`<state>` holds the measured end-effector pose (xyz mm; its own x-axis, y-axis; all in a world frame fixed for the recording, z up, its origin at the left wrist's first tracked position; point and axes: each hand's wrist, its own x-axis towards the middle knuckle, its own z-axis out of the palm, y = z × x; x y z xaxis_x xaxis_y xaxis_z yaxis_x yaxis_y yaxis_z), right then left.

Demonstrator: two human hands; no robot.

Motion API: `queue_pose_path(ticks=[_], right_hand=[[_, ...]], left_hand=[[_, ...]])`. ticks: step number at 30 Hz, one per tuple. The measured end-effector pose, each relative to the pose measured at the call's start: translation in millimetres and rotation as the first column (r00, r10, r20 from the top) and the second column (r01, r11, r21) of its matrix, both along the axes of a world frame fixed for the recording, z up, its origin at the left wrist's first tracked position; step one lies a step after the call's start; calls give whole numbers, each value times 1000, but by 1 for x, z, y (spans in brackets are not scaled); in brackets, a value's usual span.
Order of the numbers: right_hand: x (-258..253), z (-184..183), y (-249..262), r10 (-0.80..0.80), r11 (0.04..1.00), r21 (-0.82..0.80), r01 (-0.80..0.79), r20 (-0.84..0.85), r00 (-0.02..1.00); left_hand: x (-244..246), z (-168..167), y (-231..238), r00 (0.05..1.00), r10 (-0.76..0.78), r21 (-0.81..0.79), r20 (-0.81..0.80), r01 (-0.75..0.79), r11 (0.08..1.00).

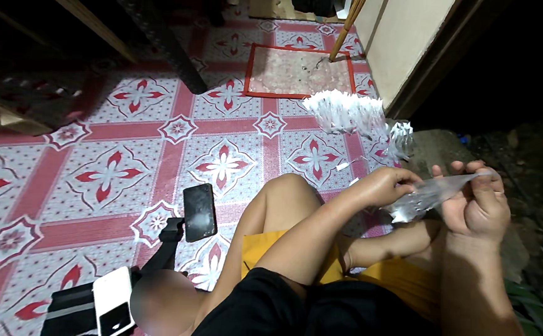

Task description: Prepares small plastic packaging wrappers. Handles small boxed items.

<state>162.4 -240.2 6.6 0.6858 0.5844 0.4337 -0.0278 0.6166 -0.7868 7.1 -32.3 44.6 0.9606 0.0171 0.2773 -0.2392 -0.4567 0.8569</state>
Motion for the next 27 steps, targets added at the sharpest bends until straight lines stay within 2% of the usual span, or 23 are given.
queue_pose_path(ticks=[5,10,13,18,21,24,27], right_hand=[[19,-18,-6,40,999,6,-40,-65,997],[46,-44,-19,51,998,31,-48,-104,993],[46,-38,-21,20,999,30,-17,-114,993],[30,-21,-18,12,1000,14,-10,-113,994],[19,-14,-11,24,1000,-2,-24,-103,994],[18,-17,-9,45,999,-13,-46,-98,994],[17,-16,-8,49,999,-10,-50,-101,994]], left_hand=[[6,-6,-6,995,35,9,-89,-34,999],[19,-30,-15,997,59,33,-54,-57,998],[24,-40,-18,999,50,23,-16,-50,999],[28,-43,-21,991,27,-85,-128,-38,996],[43,-66,-21,980,-11,-118,-198,-13,993],[50,-85,-18,984,-59,-144,-167,35,989],[45,-80,-14,992,-41,-127,-117,26,992]])
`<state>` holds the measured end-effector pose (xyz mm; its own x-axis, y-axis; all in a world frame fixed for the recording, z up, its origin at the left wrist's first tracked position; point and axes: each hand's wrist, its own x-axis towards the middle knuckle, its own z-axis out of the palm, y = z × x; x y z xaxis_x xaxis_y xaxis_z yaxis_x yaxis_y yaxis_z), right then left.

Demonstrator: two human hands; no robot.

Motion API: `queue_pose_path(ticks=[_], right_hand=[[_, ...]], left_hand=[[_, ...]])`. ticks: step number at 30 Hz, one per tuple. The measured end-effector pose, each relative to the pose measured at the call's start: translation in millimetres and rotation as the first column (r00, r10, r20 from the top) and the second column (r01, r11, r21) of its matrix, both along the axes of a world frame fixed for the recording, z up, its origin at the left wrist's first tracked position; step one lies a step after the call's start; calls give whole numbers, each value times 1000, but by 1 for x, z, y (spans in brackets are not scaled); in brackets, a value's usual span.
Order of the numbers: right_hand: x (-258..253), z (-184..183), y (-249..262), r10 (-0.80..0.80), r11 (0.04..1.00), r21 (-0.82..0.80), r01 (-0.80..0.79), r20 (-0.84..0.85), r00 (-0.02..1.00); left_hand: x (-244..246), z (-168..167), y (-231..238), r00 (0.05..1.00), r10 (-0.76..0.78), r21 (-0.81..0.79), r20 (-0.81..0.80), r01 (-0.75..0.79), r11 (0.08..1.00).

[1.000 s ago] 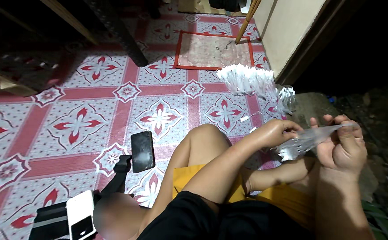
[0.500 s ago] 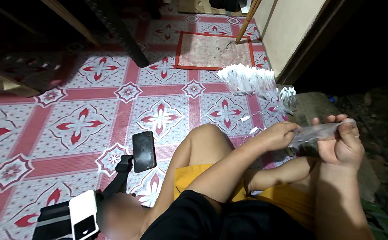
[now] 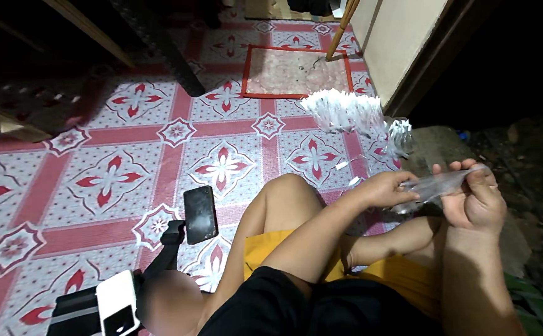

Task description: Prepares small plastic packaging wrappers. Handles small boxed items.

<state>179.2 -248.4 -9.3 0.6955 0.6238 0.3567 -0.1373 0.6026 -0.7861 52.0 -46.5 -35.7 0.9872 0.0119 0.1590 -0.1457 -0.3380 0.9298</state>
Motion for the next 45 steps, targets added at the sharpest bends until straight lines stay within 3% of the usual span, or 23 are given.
queue_pose_path(ticks=[7,12,18,21,24,28,32,36,39,45], right_hand=[[2,2,-3,0,1000,0,0,24,1000],[4,11,-7,29,998,53,-32,57,998],[4,6,-5,52,998,43,-56,70,996],[4,6,-4,63,996,56,-67,69,996],[4,4,-7,77,995,60,-81,66,995],[6,-2,-9,67,997,44,-70,65,996],[11,-6,-12,67,996,55,-70,54,996],[12,0,-15,69,993,95,-70,23,997],[16,-3,-17,76,990,117,-77,14,997],[16,-7,-16,105,989,105,-107,23,994]], left_hand=[[-26,41,5,977,142,251,160,-180,951],[-36,58,14,941,108,177,321,-172,969],[-34,50,13,979,25,27,204,-31,999],[-29,47,7,999,-9,12,53,9,1000],[-10,21,1,998,-60,36,-28,61,998],[-2,4,2,993,-116,34,-33,117,993],[-10,12,7,992,-122,-29,40,123,992],[-25,37,13,984,-54,96,167,38,995],[-26,39,15,972,-52,100,230,29,995],[-25,33,14,988,-43,-65,148,54,996]])
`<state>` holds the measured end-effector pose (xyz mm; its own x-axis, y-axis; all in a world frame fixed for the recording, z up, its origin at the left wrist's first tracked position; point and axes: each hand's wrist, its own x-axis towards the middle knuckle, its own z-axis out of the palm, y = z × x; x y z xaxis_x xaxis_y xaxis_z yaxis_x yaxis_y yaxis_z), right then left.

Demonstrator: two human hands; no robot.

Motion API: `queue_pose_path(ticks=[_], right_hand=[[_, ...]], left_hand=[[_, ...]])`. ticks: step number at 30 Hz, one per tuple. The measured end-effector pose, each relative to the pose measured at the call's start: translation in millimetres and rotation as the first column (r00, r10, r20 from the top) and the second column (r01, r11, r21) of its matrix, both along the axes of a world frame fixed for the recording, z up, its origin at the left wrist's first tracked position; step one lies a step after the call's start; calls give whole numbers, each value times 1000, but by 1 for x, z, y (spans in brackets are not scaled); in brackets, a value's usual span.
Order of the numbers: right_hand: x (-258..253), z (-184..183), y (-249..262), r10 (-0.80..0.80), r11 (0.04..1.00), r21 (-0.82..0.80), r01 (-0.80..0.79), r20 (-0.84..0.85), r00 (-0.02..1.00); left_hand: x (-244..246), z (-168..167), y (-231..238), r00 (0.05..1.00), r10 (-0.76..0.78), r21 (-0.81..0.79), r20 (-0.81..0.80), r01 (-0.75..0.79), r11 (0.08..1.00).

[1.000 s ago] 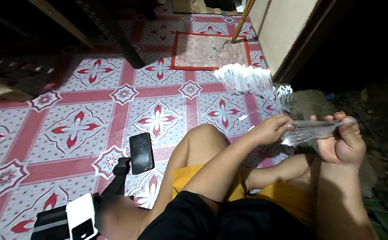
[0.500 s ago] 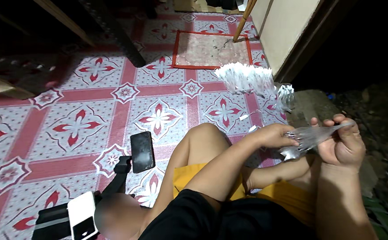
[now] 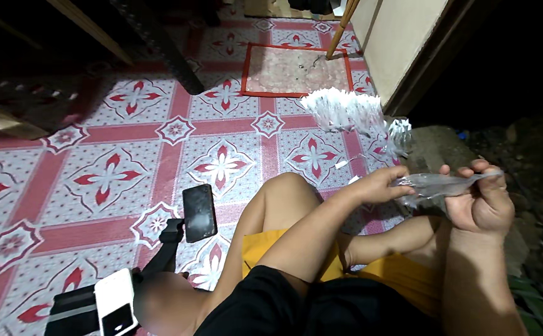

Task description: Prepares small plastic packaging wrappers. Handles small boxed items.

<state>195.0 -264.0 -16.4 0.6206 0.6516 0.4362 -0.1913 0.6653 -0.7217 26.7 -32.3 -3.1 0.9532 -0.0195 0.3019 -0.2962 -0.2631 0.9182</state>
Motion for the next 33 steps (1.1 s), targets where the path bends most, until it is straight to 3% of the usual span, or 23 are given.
queue_pose_path(ticks=[5,9,18,27,33], right_hand=[[0,0,-1,-7,1000,-15,7,6,1000],[0,-2,-3,-2,1000,-30,2,16,1000],[1,-3,-6,-4,1000,-23,5,14,1000],[0,3,-5,4,1000,-11,-4,17,1000],[-1,5,-5,14,1000,-14,-14,10,1000]], left_hand=[[16,-18,-10,982,11,21,-190,-7,1000],[23,-23,-18,959,-70,25,-274,80,997],[18,-22,-12,970,-48,99,-238,73,992],[-2,5,-1,997,6,177,-71,6,984],[-6,5,2,997,58,167,44,-65,984]])
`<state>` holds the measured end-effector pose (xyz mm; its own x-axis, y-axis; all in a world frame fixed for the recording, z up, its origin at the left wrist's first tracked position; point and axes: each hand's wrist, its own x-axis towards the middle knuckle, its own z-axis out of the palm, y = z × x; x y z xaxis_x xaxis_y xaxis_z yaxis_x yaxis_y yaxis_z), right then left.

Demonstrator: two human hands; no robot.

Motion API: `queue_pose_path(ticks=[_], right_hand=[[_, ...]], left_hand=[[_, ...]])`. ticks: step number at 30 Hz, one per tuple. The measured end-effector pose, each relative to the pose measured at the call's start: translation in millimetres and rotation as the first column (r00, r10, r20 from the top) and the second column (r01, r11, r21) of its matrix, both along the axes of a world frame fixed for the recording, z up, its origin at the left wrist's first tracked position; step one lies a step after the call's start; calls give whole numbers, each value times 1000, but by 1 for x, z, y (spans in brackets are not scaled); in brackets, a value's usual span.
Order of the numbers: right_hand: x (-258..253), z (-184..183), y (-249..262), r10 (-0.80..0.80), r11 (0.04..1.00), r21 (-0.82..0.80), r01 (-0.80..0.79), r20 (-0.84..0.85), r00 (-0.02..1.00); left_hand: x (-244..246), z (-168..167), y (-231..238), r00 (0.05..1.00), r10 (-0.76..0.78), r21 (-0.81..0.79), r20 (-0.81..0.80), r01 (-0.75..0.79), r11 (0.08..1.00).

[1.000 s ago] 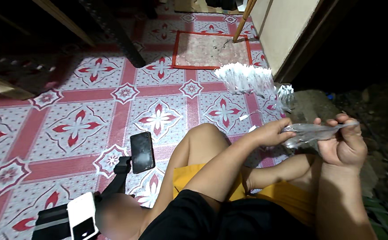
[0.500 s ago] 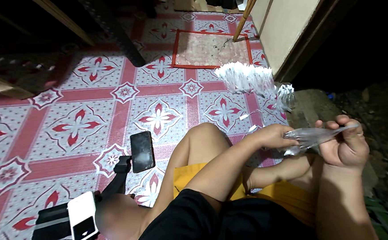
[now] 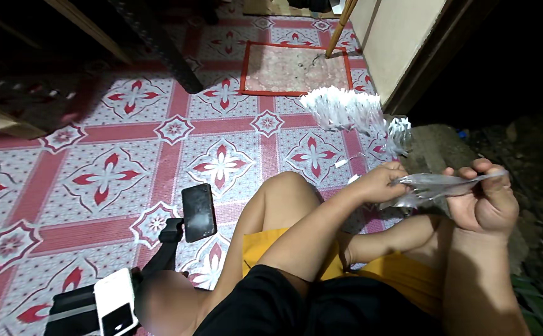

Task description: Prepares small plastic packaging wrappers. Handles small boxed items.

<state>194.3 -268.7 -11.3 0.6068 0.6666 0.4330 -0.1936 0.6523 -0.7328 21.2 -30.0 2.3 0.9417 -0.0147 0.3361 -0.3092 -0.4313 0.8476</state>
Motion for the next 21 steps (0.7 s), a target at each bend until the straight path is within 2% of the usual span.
queue_pose_path(ticks=[3,8,16,21], right_hand=[[-1,1,0,-3,1000,-3,3,2,1000],[-8,10,6,3,1000,-6,-3,28,1000],[-8,9,4,15,1000,-8,-15,16,1000],[-19,19,12,-26,999,-19,26,25,999]], left_hand=[[4,-10,-2,999,-21,-103,36,25,994],[21,-42,-17,977,-164,-437,-138,88,895],[29,-53,-17,972,-153,-363,-179,79,928],[36,-62,-24,971,-214,-516,-110,128,847]])
